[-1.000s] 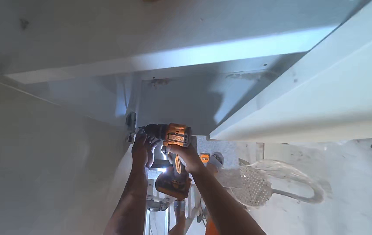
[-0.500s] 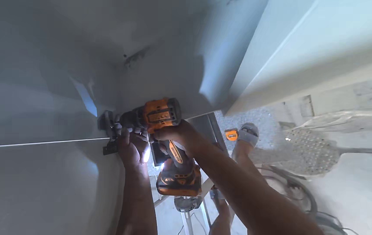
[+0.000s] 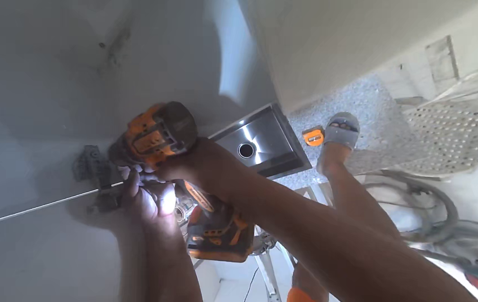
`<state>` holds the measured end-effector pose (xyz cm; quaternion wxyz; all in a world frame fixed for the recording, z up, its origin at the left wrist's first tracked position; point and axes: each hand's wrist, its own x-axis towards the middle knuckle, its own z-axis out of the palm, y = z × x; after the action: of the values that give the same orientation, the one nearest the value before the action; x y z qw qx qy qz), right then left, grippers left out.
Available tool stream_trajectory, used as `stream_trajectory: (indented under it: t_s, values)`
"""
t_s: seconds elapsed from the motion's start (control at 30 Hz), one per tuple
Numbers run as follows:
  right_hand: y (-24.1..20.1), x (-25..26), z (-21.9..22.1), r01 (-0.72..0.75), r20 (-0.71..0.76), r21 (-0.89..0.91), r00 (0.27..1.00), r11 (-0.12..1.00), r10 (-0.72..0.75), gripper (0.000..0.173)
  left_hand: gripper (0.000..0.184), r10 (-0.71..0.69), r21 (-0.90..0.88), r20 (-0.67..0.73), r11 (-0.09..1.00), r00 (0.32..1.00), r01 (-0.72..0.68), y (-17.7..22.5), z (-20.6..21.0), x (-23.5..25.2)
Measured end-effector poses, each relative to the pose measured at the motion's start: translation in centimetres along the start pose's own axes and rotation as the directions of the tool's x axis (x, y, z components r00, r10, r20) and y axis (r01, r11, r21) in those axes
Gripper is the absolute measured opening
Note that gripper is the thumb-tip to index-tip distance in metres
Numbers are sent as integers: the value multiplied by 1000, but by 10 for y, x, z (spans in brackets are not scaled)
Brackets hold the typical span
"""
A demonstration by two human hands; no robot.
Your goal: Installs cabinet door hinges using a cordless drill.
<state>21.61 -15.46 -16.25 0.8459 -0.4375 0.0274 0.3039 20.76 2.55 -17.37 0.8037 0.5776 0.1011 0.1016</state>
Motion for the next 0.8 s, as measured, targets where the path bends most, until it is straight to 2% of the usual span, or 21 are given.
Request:
stream_trajectory:
  t_s: [0.1, 0.2, 0.27, 0.33, 0.47, 0.67, 0.8]
  values:
    - [-3, 4, 0, -4, 30, 23, 1000, 1000, 3, 13, 37, 65, 62, 13, 996, 998, -66, -1, -3, -1]
    - [-3, 10, 2, -13, 54, 51, 999, 999, 10, 12, 34, 116, 56, 86, 991, 990, -121, -1, -8, -2]
    - [-2, 12, 3, -13, 61, 81, 998, 997, 8, 12, 34, 126, 75, 19, 989, 992, -127, -1, -2, -3]
    - [-3, 14, 4, -22, 80, 92, 997, 996, 15, 13, 36, 142, 118, 14, 983, 990, -143, -1, -2, -4]
    - [2, 11, 1, 33, 74, 125, 996, 992, -43, 14, 26, 149, 275, 178, 941, 973, -195, 3, -34, 5]
    - [-7, 3, -6, 25, 18, 25, 1000, 999, -25, 11, 35, 104, 86, 60, 990, 993, -109, 2, -4, 3]
    - [-15, 7, -5, 35, 52, 61, 998, 998, -38, 9, 30, 131, 104, 119, 984, 984, -143, 2, -8, 8]
